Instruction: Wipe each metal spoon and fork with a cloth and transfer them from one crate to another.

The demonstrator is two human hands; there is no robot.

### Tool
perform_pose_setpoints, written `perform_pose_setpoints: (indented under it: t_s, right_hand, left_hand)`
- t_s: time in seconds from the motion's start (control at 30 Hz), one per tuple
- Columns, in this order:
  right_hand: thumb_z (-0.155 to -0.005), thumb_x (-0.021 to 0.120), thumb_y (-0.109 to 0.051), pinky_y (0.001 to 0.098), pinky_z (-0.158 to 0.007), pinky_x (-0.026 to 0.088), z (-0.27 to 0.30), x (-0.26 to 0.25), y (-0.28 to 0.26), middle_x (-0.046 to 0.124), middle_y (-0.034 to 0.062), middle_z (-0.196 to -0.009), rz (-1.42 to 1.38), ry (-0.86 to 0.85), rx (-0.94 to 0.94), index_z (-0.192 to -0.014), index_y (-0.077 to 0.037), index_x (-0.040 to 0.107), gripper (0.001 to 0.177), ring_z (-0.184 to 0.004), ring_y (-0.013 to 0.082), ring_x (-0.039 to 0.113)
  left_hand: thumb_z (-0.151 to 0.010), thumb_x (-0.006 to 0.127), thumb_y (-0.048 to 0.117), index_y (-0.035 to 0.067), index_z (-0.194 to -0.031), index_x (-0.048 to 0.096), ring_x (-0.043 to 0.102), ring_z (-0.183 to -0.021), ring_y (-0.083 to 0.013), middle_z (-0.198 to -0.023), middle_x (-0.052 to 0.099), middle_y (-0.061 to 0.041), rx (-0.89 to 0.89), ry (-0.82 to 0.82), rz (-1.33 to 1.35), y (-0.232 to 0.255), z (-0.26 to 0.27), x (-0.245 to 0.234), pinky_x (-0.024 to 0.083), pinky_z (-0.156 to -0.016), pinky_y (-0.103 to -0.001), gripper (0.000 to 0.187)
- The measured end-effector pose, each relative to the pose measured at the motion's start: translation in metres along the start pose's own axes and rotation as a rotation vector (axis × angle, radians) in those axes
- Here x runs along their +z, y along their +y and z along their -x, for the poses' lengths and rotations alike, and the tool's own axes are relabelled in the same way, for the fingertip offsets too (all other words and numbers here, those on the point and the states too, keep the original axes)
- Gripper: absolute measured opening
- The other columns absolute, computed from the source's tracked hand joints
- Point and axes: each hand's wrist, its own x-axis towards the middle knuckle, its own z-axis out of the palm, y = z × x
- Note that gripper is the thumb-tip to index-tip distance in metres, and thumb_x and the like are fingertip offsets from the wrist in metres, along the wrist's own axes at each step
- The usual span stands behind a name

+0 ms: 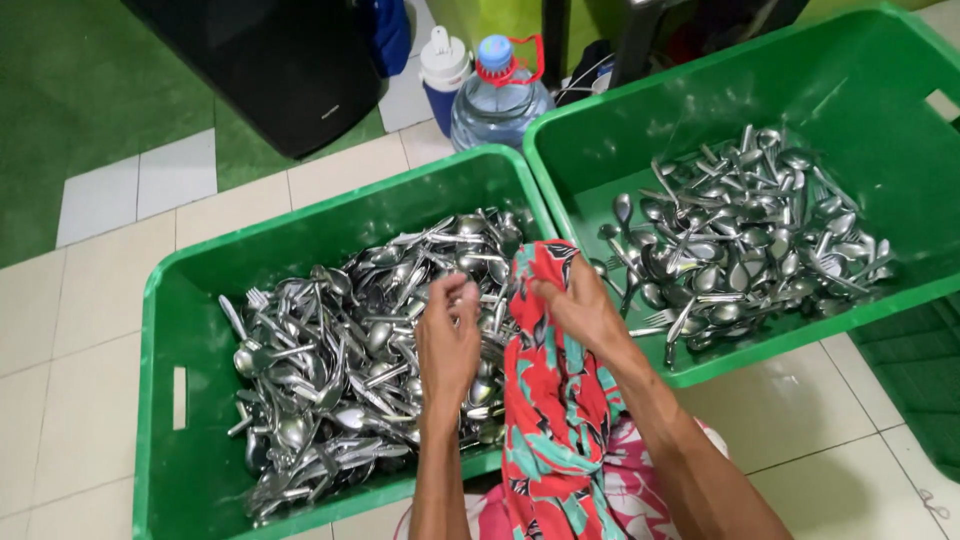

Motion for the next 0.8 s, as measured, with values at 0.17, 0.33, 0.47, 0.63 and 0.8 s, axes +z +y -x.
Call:
perform_pose_setpoints:
  t_s: [0.17, 0.33, 0.47, 0.63, 0.8]
  right_hand:
    - [-0.103, 0.059, -0.029, 0.0284, -0.03, 0.023, -0.006, 0.019, 0.012, 0.037, -0.0062, -0.047, 0.228, -0.082, -0.026, -0.055, -0.013, 0.047, 0.052, -0.034, 0.0088, 0.031]
    - [-0.088, 0.055, -0.007, 0.0608, -0.099, 0.045, 0.032, 0.012, -0.085, 0.067, 0.0415, -0.108, 0.047, -0.296, -0.038, -0.105, 0.014, 0.064, 0.027, -0.109, 0.0543, 0.062]
    - [-0.08, 0.069, -0.015, 0.0504, -0.082, 0.056, 0.016, 0.029, -0.028, 0.076, 0.0176, -0.093, 0.272, -0.196, -0.065, -0.096, -0.011, 0.071, 0.016, -0.098, 0.04, 0.072]
    - [-0.071, 0.081, -0.027, 0.0426, -0.079, 0.057, 0.022, 0.035, -0.05, 0.077, 0.0146, -0.096, 0.141, -0.042, 0.194, -0.108, -0.018, 0.056, 0.045, -0.098, 0.0312, 0.075]
    - [-0.083, 0.074, -0.011, 0.0282, -0.04, 0.053, 0.026, 0.023, -0.103, 0.062, 0.0288, -0.134, 0.026, -0.172, 0.328, -0.156, -0.007, 0.02, 0.091, -0.052, 0.0156, 0.062]
  left_hand:
    - [-0.104, 0.055, 0.024, 0.002, -0.126, 0.063, 0.072, -0.103, -0.0424, -0.111, 0.072, -0.026, -0.163, -0.154, -0.477, -0.062, -0.023, -0.016, 0.058, -0.087, -0.053, 0.032]
    - [-0.097, 0.064, 0.041, 0.017, -0.106, 0.073, 0.071, -0.101, -0.0446, -0.096, 0.077, -0.016, -0.313, 0.268, -0.693, -0.166, -0.077, -0.057, 0.055, -0.087, -0.056, 0.027]
    - [-0.09, 0.064, 0.059, 0.018, -0.099, 0.073, 0.073, -0.099, -0.0405, -0.095, 0.077, -0.017, -0.457, 0.381, -0.747, -0.246, -0.101, -0.073, 0.056, -0.082, -0.056, 0.043]
    - [-0.085, 0.061, 0.073, -0.012, -0.134, 0.05, 0.062, -0.119, -0.0502, -0.12, 0.067, -0.037, -0.571, 0.356, -0.79, -0.232, -0.106, -0.076, 0.047, -0.097, -0.064, 0.098]
    - [-0.089, 0.061, 0.069, 0.014, -0.071, 0.045, 0.041, -0.058, -0.02, -0.065, 0.042, -0.001, -0.612, 0.332, -0.832, -0.264, -0.127, -0.085, 0.039, -0.06, -0.039, 0.06]
